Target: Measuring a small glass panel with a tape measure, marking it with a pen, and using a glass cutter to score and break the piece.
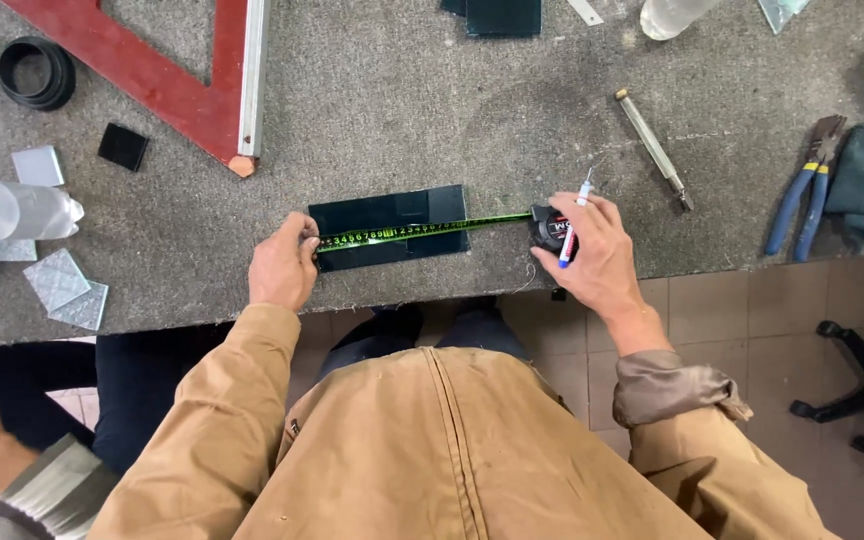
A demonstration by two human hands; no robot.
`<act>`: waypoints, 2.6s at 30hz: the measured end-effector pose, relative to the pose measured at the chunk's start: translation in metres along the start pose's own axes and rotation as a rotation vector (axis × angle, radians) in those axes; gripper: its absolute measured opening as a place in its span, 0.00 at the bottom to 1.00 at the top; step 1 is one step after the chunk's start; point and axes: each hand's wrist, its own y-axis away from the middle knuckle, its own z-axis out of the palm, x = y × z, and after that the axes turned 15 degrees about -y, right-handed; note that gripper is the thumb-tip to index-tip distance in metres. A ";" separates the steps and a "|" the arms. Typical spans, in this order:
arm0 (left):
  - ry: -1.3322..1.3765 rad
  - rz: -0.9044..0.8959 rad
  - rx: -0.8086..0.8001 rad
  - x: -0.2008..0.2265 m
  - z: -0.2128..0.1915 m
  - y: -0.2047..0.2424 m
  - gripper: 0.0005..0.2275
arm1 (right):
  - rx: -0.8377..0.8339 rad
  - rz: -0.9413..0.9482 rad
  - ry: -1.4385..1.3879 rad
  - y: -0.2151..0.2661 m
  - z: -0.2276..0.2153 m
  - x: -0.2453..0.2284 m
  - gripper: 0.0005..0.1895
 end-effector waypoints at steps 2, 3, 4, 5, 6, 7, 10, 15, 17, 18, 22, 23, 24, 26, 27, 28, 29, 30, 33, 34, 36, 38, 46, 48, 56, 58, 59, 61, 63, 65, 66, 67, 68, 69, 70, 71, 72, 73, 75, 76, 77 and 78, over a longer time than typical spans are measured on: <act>0.002 -0.007 0.000 -0.005 0.005 0.000 0.02 | 0.017 -0.010 0.039 0.001 0.006 -0.001 0.39; 0.037 -0.029 0.012 -0.008 0.005 0.000 0.02 | 0.006 0.001 0.028 -0.001 0.007 -0.006 0.39; 0.076 -0.045 0.023 -0.007 0.008 -0.001 0.02 | -0.002 0.014 0.025 -0.002 0.005 -0.010 0.39; 0.076 -0.031 0.019 -0.008 0.009 -0.003 0.02 | 0.006 0.023 0.033 -0.002 0.005 -0.008 0.39; 0.082 -0.022 0.008 -0.009 0.011 -0.001 0.02 | 0.012 0.010 0.046 -0.001 0.004 -0.006 0.40; 0.088 -0.013 -0.003 -0.010 0.012 0.000 0.03 | 0.019 -0.003 0.059 0.000 0.004 -0.004 0.41; 0.068 -0.058 0.000 -0.006 0.013 0.001 0.03 | 0.169 -0.004 -0.031 -0.010 -0.015 -0.043 0.41; 0.067 -0.083 0.004 -0.006 0.016 0.001 0.04 | 0.238 -0.114 -0.212 0.010 0.017 -0.071 0.23; 0.062 -0.088 0.007 -0.006 0.016 -0.002 0.06 | 0.194 -0.123 -0.345 0.018 0.042 -0.072 0.21; 0.058 -0.082 0.003 -0.008 0.017 -0.003 0.06 | 0.201 -0.077 -0.388 0.022 0.056 -0.071 0.18; 0.076 -0.050 0.012 -0.011 0.015 -0.007 0.05 | 0.333 0.077 -0.545 0.019 0.089 -0.075 0.12; 0.069 -0.055 0.009 -0.014 0.015 -0.004 0.05 | 0.333 0.081 -0.553 0.021 0.097 -0.072 0.12; 0.072 -0.049 0.006 -0.014 0.016 -0.005 0.05 | 0.355 0.109 -0.543 0.021 0.104 -0.068 0.09; 0.073 -0.040 0.002 -0.015 0.016 -0.006 0.05 | 0.379 0.139 -0.532 0.018 0.112 -0.066 0.08; 0.078 -0.035 0.001 -0.016 0.016 -0.007 0.05 | 0.392 0.138 -0.542 0.015 0.114 -0.070 0.07; 0.084 -0.031 0.001 -0.016 0.016 -0.007 0.05 | 0.403 0.135 -0.551 0.012 0.115 -0.073 0.06; 0.084 -0.030 0.000 -0.013 0.015 -0.006 0.05 | 0.403 0.136 -0.550 0.013 0.115 -0.072 0.06; 0.091 -0.015 0.005 -0.012 0.013 -0.005 0.06 | 0.401 0.143 -0.557 0.013 0.116 -0.072 0.06; 0.092 0.018 0.033 -0.015 0.015 -0.005 0.07 | 0.393 0.155 -0.557 0.010 0.117 -0.075 0.06; 0.086 0.038 0.054 -0.018 0.019 -0.005 0.08 | 0.387 0.162 -0.550 0.010 0.117 -0.076 0.06; 0.082 0.039 0.069 -0.012 0.017 -0.002 0.08 | 0.378 0.162 -0.552 0.010 0.117 -0.076 0.06; 0.078 0.040 0.083 -0.007 0.014 0.002 0.08 | 0.369 0.162 -0.553 0.009 0.116 -0.077 0.06; 0.001 0.013 0.125 0.003 0.012 0.009 0.06 | 0.360 0.155 -0.545 0.007 0.115 -0.078 0.05; -0.022 0.015 0.115 0.002 0.012 0.008 0.06 | 0.355 0.162 -0.545 0.006 0.114 -0.079 0.05; -0.057 0.018 0.062 0.001 0.010 0.006 0.05 | 0.346 0.157 -0.544 0.007 0.117 -0.074 0.05; -0.060 0.013 0.040 0.002 0.010 0.004 0.06 | 0.349 0.161 -0.547 0.008 0.119 -0.072 0.04; -0.060 0.013 0.040 0.002 0.009 0.004 0.06 | 0.350 0.161 -0.548 0.009 0.121 -0.071 0.04; -0.055 0.014 0.031 0.002 0.008 0.003 0.06 | 0.347 0.166 -0.536 0.010 0.122 -0.068 0.05; -0.055 0.012 0.027 0.002 0.009 0.003 0.06 | 0.345 0.161 -0.531 0.009 0.121 -0.069 0.05; -0.054 0.009 0.025 0.002 0.010 0.002 0.06 | 0.341 0.156 -0.527 0.009 0.120 -0.070 0.05; -0.042 0.008 0.025 0.002 0.009 0.003 0.06 | 0.346 0.155 -0.534 0.010 0.119 -0.070 0.05; -0.030 0.006 0.026 0.002 0.009 0.004 0.06 | 0.351 0.155 -0.541 0.012 0.118 -0.071 0.05; -0.028 0.006 0.031 0.002 0.009 0.004 0.06 | 0.351 0.149 -0.540 0.010 0.104 -0.080 0.05; -0.017 -0.003 0.031 0.001 0.010 0.004 0.07 | 0.355 0.136 -0.550 0.007 0.091 -0.089 0.06; -0.008 -0.013 0.027 0.000 0.009 0.006 0.07 | 0.358 0.127 -0.561 0.006 0.079 -0.099 0.08; -0.007 -0.016 0.030 0.001 0.007 0.008 0.07 | 0.356 0.124 -0.563 0.001 0.067 -0.104 0.08; 0.013 -0.032 0.043 0.004 0.006 0.008 0.07 | 0.363 0.035 -0.426 -0.004 0.055 -0.108 0.09; 0.033 -0.048 0.056 0.008 0.004 0.009 0.06 | 0.369 -0.053 -0.289 -0.009 0.041 -0.112 0.11; -0.021 -0.086 0.041 0.005 0.007 0.011 0.08 | 0.324 -0.049 -0.080 -0.001 0.042 -0.084 0.15; -0.069 -0.128 0.014 0.013 0.013 0.008 0.10 | 0.270 -0.034 0.133 0.002 0.033 -0.066 0.27; -0.047 -0.108 0.033 0.012 0.014 0.006 0.10 | 0.284 -0.050 0.161 0.000 0.031 -0.057 0.27; -0.165 -0.087 0.039 0.009 0.017 0.007 0.10 | 0.232 -0.013 0.150 0.000 0.028 -0.049 0.34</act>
